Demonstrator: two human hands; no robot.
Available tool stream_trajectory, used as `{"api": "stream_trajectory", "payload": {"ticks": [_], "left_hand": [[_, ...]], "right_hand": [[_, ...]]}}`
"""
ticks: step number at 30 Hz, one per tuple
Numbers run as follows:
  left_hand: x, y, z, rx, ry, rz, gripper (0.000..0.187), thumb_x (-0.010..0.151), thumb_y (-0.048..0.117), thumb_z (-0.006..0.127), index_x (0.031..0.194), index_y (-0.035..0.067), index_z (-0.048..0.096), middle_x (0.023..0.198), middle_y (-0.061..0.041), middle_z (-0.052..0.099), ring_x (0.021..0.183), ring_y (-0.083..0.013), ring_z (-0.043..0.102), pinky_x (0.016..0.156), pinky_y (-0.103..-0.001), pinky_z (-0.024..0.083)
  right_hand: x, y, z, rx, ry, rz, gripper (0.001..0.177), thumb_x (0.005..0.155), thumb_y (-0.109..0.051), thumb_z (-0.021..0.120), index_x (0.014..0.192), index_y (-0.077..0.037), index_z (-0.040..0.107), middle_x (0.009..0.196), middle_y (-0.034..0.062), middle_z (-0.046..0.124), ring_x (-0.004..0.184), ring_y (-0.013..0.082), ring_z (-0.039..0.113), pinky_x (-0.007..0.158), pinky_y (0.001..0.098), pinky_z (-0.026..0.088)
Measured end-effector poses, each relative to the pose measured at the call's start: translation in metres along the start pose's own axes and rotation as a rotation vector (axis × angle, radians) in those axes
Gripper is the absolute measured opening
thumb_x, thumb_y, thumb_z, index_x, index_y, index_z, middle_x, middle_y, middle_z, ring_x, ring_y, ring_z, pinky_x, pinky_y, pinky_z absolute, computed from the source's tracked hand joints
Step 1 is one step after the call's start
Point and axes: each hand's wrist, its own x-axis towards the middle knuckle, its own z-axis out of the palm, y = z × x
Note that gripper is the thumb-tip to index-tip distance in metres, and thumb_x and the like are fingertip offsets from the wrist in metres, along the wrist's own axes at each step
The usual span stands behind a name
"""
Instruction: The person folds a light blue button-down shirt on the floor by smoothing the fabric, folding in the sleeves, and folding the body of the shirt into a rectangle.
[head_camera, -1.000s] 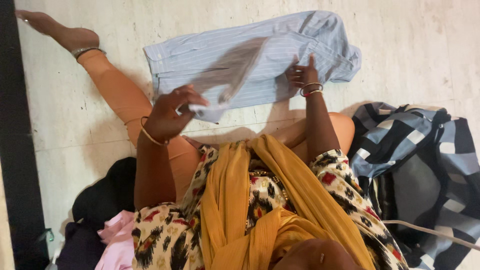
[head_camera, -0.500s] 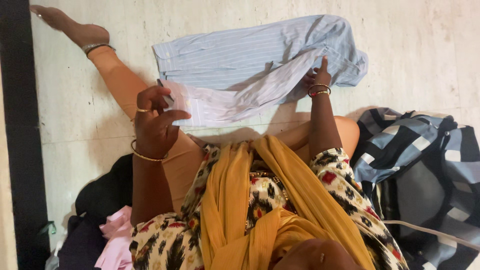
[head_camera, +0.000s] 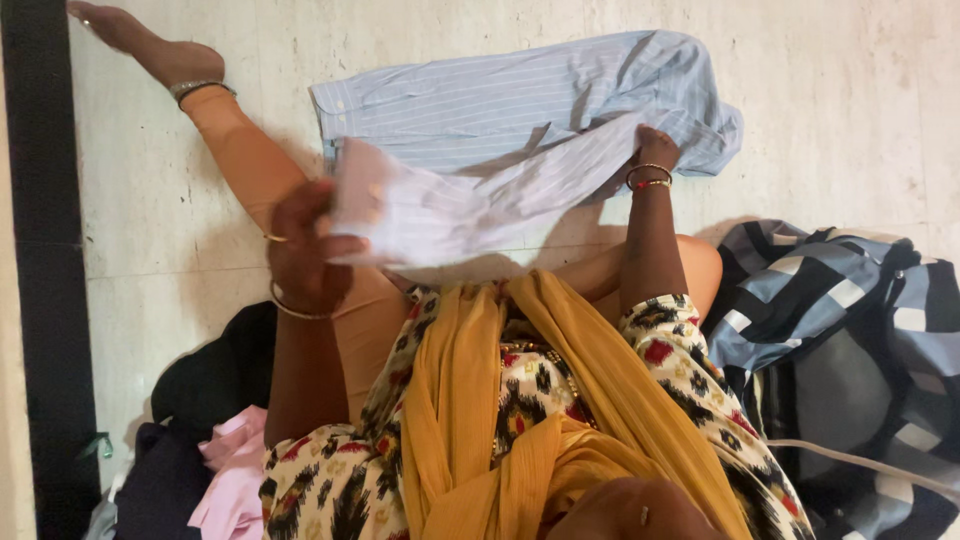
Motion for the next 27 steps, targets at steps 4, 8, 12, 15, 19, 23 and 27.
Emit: {"api": "stream_trajectory", "payload": {"ticks": [4, 8, 12, 15, 19, 23, 27], "left_hand": [[-0.028, -0.060, -0.015, 0.137, 0.210, -0.082, 0.027, 0.085, -0.013, 0.051, 0.090, 0.005, 0.071, 0.114, -0.017, 0.045, 0.103, -0.0215, 0.060, 0.092, -0.034, 0.055], [-0.089, -0.120, -0.029, 0.260, 0.113, -0.291, 0.027, 0.078, -0.010, 0.052, 0.087, 0.005, 0.073, 0.115, -0.020, 0.055, 0.110, -0.0274, 0.061, 0.096, -0.040, 0.052], [-0.155, -0.177, -0.039, 0.399, 0.046, -0.499, 0.015, 0.081, 0.000, 0.061, 0.085, 0.004, 0.074, 0.106, -0.017, 0.069, 0.101, -0.0306, 0.067, 0.089, -0.041, 0.054], [-0.187, -0.202, -0.036, 0.339, 0.093, -0.577, 0.014, 0.088, 0.008, 0.061, 0.086, 0.007, 0.075, 0.104, -0.014, 0.073, 0.099, -0.0302, 0.070, 0.090, -0.040, 0.056], [-0.197, -0.224, -0.030, 0.588, 0.062, -0.518, 0.015, 0.091, 0.017, 0.074, 0.084, 0.004, 0.074, 0.092, -0.017, 0.072, 0.087, -0.0339, 0.069, 0.078, -0.042, 0.057], [-0.196, -0.239, -0.017, 0.560, 0.065, -0.755, 0.011, 0.081, 0.010, 0.076, 0.089, 0.004, 0.075, 0.086, -0.014, 0.072, 0.081, -0.0287, 0.069, 0.076, -0.039, 0.056], [-0.166, -0.258, 0.012, -0.029, 0.017, -0.825, 0.027, 0.079, -0.002, 0.073, 0.106, 0.002, 0.074, 0.104, -0.007, 0.073, 0.092, -0.0158, 0.068, 0.080, -0.029, 0.055]], "right_hand": [[0.028, 0.019, -0.014, -0.670, 0.017, -0.250, 0.029, 0.090, -0.031, 0.071, 0.081, -0.004, 0.073, 0.085, 0.0137, 0.073, 0.072, 0.0251, 0.069, 0.068, 0.0360, 0.054], [0.028, 0.051, -0.016, -0.678, 0.139, -0.317, 0.021, 0.095, -0.016, 0.061, 0.087, -0.002, 0.075, 0.094, 0.0168, 0.076, 0.087, 0.0297, 0.073, 0.071, 0.0367, 0.058], [0.020, 0.035, -0.019, -0.661, -0.011, -0.205, 0.019, 0.094, -0.019, 0.064, 0.090, -0.003, 0.075, 0.091, 0.0150, 0.073, 0.082, 0.0290, 0.069, 0.068, 0.0403, 0.056], [-0.005, 0.024, -0.021, 0.478, 0.062, 0.311, 0.021, 0.086, -0.024, 0.072, 0.086, -0.003, 0.074, 0.084, 0.0113, 0.069, 0.072, 0.0253, 0.064, 0.065, 0.0401, 0.054], [-0.016, 0.012, -0.018, 0.301, 0.130, 0.260, 0.029, 0.080, -0.032, 0.077, 0.079, -0.003, 0.073, 0.079, 0.0093, 0.070, 0.067, 0.0213, 0.061, 0.063, 0.0389, 0.052], [0.001, 0.016, -0.021, 0.041, 0.129, 0.240, 0.022, 0.081, -0.023, 0.073, 0.081, -0.002, 0.077, 0.084, 0.0105, 0.075, 0.068, 0.0200, 0.064, 0.064, 0.0372, 0.055], [0.015, 0.038, -0.025, -0.269, 0.021, -0.036, 0.021, 0.085, -0.020, 0.067, 0.094, -0.009, 0.083, 0.093, 0.0066, 0.079, 0.075, 0.0176, 0.072, 0.071, 0.0343, 0.059]]}}
